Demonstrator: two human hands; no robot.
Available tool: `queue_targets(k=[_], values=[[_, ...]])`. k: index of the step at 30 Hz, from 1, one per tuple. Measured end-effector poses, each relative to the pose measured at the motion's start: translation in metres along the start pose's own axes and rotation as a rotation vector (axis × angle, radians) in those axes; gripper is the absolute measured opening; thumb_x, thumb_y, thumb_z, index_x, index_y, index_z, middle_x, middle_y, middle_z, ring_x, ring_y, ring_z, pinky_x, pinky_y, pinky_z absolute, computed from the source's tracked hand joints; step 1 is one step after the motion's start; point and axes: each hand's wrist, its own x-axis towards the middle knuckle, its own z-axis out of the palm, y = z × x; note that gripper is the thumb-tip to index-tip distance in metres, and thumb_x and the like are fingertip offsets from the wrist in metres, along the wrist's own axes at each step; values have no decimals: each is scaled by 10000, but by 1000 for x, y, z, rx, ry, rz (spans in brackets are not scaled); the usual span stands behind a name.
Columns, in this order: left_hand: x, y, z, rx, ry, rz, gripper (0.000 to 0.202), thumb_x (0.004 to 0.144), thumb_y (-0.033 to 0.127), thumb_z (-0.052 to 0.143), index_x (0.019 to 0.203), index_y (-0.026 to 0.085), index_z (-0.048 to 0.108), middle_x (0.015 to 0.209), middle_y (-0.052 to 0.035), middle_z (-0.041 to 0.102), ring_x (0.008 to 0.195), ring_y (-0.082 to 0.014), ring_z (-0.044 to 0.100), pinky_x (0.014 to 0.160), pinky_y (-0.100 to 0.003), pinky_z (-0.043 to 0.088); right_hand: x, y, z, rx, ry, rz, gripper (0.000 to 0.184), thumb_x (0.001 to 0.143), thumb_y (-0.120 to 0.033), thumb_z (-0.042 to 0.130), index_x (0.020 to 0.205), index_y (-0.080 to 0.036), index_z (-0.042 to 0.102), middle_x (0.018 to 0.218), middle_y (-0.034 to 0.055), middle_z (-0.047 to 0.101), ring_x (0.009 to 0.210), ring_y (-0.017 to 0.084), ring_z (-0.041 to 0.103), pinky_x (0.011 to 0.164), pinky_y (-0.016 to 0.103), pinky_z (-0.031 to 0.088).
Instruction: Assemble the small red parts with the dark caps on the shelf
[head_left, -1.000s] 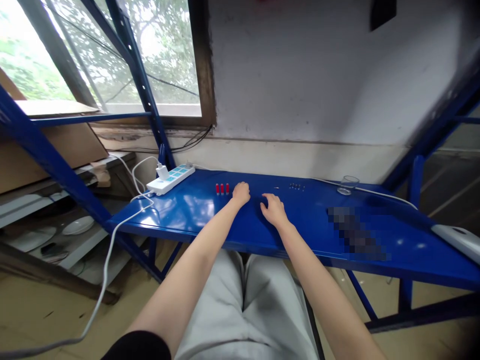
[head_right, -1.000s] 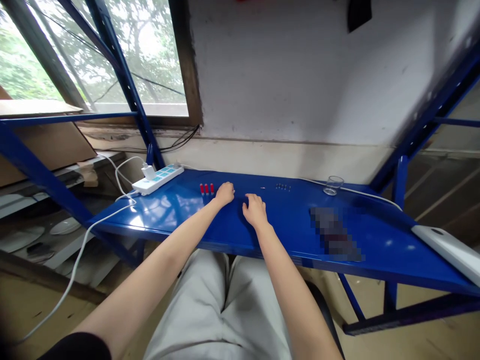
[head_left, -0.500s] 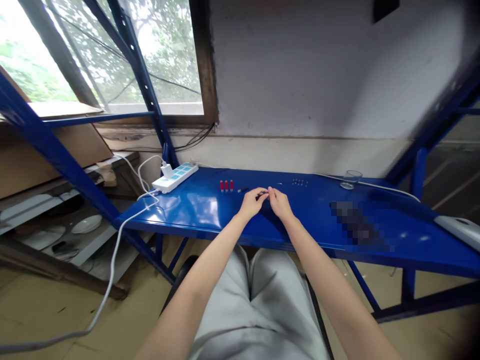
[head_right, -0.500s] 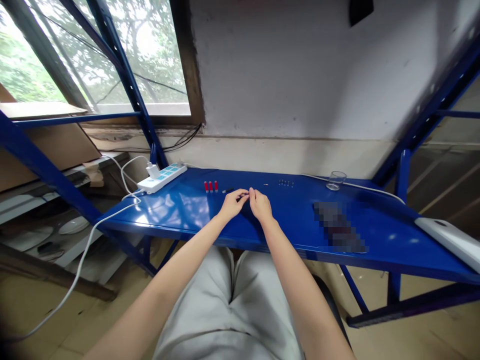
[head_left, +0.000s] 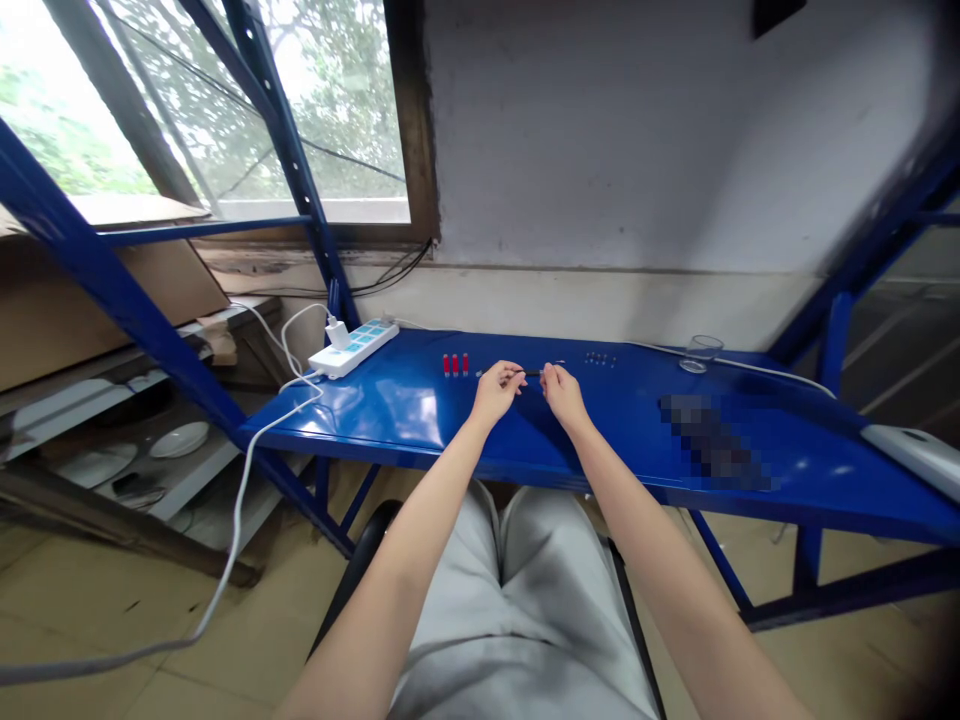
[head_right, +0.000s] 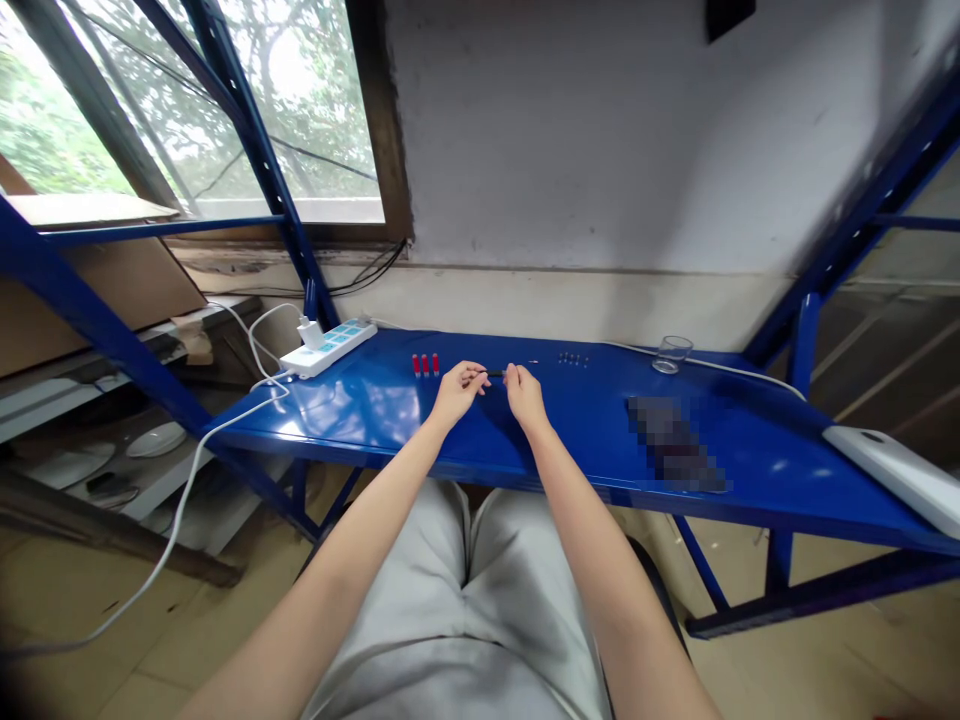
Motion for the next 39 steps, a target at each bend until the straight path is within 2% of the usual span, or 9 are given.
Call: queue_targets(k=[7, 14, 20, 25, 29, 34, 39], values=[[-2, 4, -1, 155, -7, 12, 104, 849, 249, 446, 822, 164, 499, 654, 7, 597, 508, -67, 534, 591, -207, 435, -3, -4, 1, -80, -9, -40, 436, 860, -561, 275, 654, -215, 441, 572, 7, 503, 548, 138, 466, 552, 254, 363], [-5, -2, -1, 357, 5, -40, 360, 910, 415, 293, 694, 182, 462, 539, 29, 543, 469, -79, 504, 577, -210, 414, -5, -9, 1, -121, -43, -50, 463, 855, -588, 243, 646, -218, 429, 585, 16, 515, 562, 146, 481, 574, 261, 370], [-5, 7, -2, 247, 20, -130, 464, 884, 516, 288, 616, 176, 455, 408, 32, 474, 369, -90, 465, 525, -226, 408, -6, -11, 3, -106, -58, -68, 435, 868, -552, 254, 652, -218, 431, 580, 8, 502, 550, 143, 472, 577, 261, 367], [-2, 6, -3, 55, 41, -261, 435, 859, 527, 355, 639, 168, 468, 371, 39, 445, 322, -89, 430, 442, -222, 367, -7, -14, 2, -129, -61, -93, 427, 876, -534, 254, 661, -214, 440, 591, 11, 510, 561, 145, 484, 590, 263, 367], [0, 3, -4, -15, 54, -329, 408, 855, 511, 379, 641, 170, 443, 379, 41, 441, 317, -79, 412, 404, -208, 336, -7, -13, 2, -168, -76, -121, 402, 882, -505, 258, 712, -208, 470, 648, 28, 551, 601, 153, 512, 619, 267, 380], [0, 0, -6, 53, 79, -297, 411, 858, 501, 367, 618, 173, 426, 424, 34, 462, 336, -70, 427, 405, -195, 343, -5, -9, 1, -210, -121, -162, 295, 881, -413, 299, 832, -199, 496, 755, 54, 586, 678, 170, 538, 665, 282, 399], [-3, -5, -7, 374, 112, -155, 378, 891, 441, 311, 666, 180, 466, 505, 19, 532, 404, -84, 479, 504, -210, 390, -4, -1, 0, -260, -163, -209, 225, 861, -312, 358, 970, -189, 511, 933, 81, 597, 798, 177, 553, 726, 301, 417]])
